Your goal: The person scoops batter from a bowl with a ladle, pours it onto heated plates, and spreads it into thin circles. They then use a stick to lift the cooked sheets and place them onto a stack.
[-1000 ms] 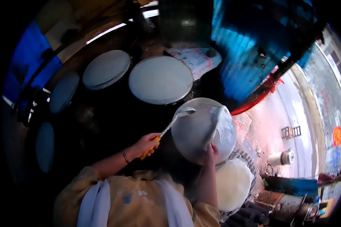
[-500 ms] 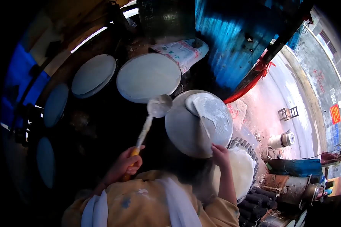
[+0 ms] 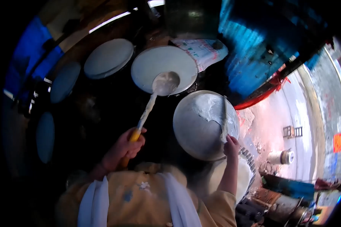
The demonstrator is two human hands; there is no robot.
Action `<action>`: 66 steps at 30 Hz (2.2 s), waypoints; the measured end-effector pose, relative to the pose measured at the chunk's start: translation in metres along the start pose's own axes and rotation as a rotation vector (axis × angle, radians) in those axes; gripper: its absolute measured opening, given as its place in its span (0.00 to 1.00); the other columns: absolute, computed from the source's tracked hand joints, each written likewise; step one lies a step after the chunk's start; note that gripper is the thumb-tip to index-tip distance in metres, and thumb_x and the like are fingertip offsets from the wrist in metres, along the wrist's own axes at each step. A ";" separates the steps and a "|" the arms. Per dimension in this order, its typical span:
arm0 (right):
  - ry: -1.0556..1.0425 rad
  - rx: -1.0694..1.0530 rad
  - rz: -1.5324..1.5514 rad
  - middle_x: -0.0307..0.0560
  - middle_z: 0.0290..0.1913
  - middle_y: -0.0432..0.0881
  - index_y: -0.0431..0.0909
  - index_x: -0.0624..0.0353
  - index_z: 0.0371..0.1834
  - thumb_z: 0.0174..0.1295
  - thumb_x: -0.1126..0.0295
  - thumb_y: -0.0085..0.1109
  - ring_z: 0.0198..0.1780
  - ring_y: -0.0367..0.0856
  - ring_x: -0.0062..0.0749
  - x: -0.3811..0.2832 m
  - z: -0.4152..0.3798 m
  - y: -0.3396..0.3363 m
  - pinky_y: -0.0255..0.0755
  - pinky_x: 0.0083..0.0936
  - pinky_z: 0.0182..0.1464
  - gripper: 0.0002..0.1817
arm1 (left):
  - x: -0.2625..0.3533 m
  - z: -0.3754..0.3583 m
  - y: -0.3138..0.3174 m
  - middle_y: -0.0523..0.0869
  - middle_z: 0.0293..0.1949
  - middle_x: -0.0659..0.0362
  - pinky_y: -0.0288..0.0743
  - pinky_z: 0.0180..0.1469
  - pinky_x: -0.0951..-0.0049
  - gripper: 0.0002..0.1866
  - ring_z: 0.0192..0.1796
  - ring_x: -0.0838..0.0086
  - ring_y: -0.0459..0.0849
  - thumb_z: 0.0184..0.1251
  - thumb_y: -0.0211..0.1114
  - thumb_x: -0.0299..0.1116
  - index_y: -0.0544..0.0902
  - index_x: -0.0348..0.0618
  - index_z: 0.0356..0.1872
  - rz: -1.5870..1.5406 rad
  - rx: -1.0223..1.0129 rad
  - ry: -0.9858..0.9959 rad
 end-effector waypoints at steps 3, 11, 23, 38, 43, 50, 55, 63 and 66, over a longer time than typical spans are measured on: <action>0.070 -0.270 -0.170 0.31 0.12 0.65 0.77 0.58 0.36 0.58 0.64 0.60 0.10 0.60 0.15 0.004 -0.009 0.031 0.50 0.15 0.10 0.10 | 0.008 -0.002 0.009 0.74 0.30 0.62 0.62 0.15 0.89 0.23 0.15 0.88 0.65 0.54 0.61 0.26 0.65 0.42 0.52 -0.044 -0.007 0.000; -0.002 -0.227 -0.131 0.30 0.12 0.66 0.78 0.59 0.32 0.58 0.63 0.59 0.09 0.60 0.14 -0.013 0.012 -0.003 0.50 0.15 0.09 0.10 | 0.006 0.006 0.015 0.70 0.26 0.64 0.61 0.16 0.90 0.24 0.15 0.88 0.64 0.51 0.60 0.27 0.66 0.42 0.52 -0.056 -0.088 -0.023; -0.019 -0.267 -0.192 0.31 0.13 0.67 0.79 0.60 0.33 0.58 0.65 0.58 0.10 0.59 0.15 -0.026 0.024 0.003 0.51 0.15 0.10 0.10 | 0.002 0.010 0.020 0.70 0.24 0.63 0.62 0.16 0.88 0.24 0.14 0.86 0.64 0.50 0.58 0.23 0.66 0.42 0.51 -0.060 -0.115 -0.021; 0.019 -0.463 -0.358 0.31 0.14 0.69 0.79 0.63 0.38 0.57 0.64 0.60 0.10 0.59 0.12 -0.032 0.009 0.051 0.47 0.14 0.10 0.13 | -0.025 0.015 0.019 0.68 0.26 0.64 0.61 0.17 0.91 0.24 0.16 0.89 0.63 0.53 0.57 0.24 0.65 0.42 0.54 -0.174 0.013 -0.026; 0.215 -0.555 -0.431 0.36 0.22 0.76 0.80 0.67 0.39 0.52 0.72 0.64 0.18 0.68 0.13 0.022 -0.029 -0.029 0.59 0.12 0.18 0.13 | -0.031 0.015 0.027 0.68 0.26 0.63 0.62 0.18 0.91 0.24 0.17 0.89 0.63 0.55 0.56 0.24 0.64 0.43 0.55 -0.150 -0.009 -0.083; 0.033 -0.202 0.008 0.33 0.16 0.73 0.80 0.65 0.40 0.54 0.70 0.62 0.11 0.63 0.15 0.028 -0.034 -0.043 0.53 0.13 0.12 0.12 | -0.039 0.005 0.034 0.67 0.28 0.63 0.64 0.21 0.92 0.24 0.19 0.90 0.63 0.57 0.56 0.27 0.63 0.41 0.56 -0.107 0.016 -0.118; 0.032 -0.367 -0.122 0.35 0.26 0.78 0.80 0.66 0.43 0.55 0.71 0.62 0.23 0.70 0.13 0.064 -0.072 0.024 0.62 0.11 0.25 0.14 | -0.049 -0.029 0.007 0.67 0.28 0.63 0.64 0.21 0.92 0.23 0.19 0.90 0.63 0.58 0.55 0.26 0.63 0.42 0.57 -0.216 0.015 -0.095; -0.023 -0.322 0.425 0.27 0.14 0.60 0.68 0.50 0.54 0.64 0.68 0.50 0.13 0.57 0.12 0.101 -0.132 0.218 0.52 0.13 0.13 0.15 | -0.081 -0.093 -0.050 0.68 0.28 0.62 0.65 0.21 0.91 0.23 0.19 0.89 0.63 0.57 0.55 0.26 0.64 0.43 0.56 -0.407 0.044 -0.026; 0.051 -0.270 0.434 0.29 0.13 0.57 0.68 0.47 0.39 0.65 0.62 0.47 0.10 0.54 0.14 0.133 -0.154 0.254 0.50 0.14 0.12 0.05 | -0.089 -0.112 -0.067 0.67 0.29 0.62 0.65 0.21 0.91 0.23 0.19 0.89 0.63 0.57 0.54 0.25 0.64 0.43 0.56 -0.445 0.059 -0.016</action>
Point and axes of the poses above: each hand's wrist, its own z-axis towards the middle knuckle, its own y-axis out of the palm, x = y × z, the point moved 5 cm from there along z, towards the middle knuckle
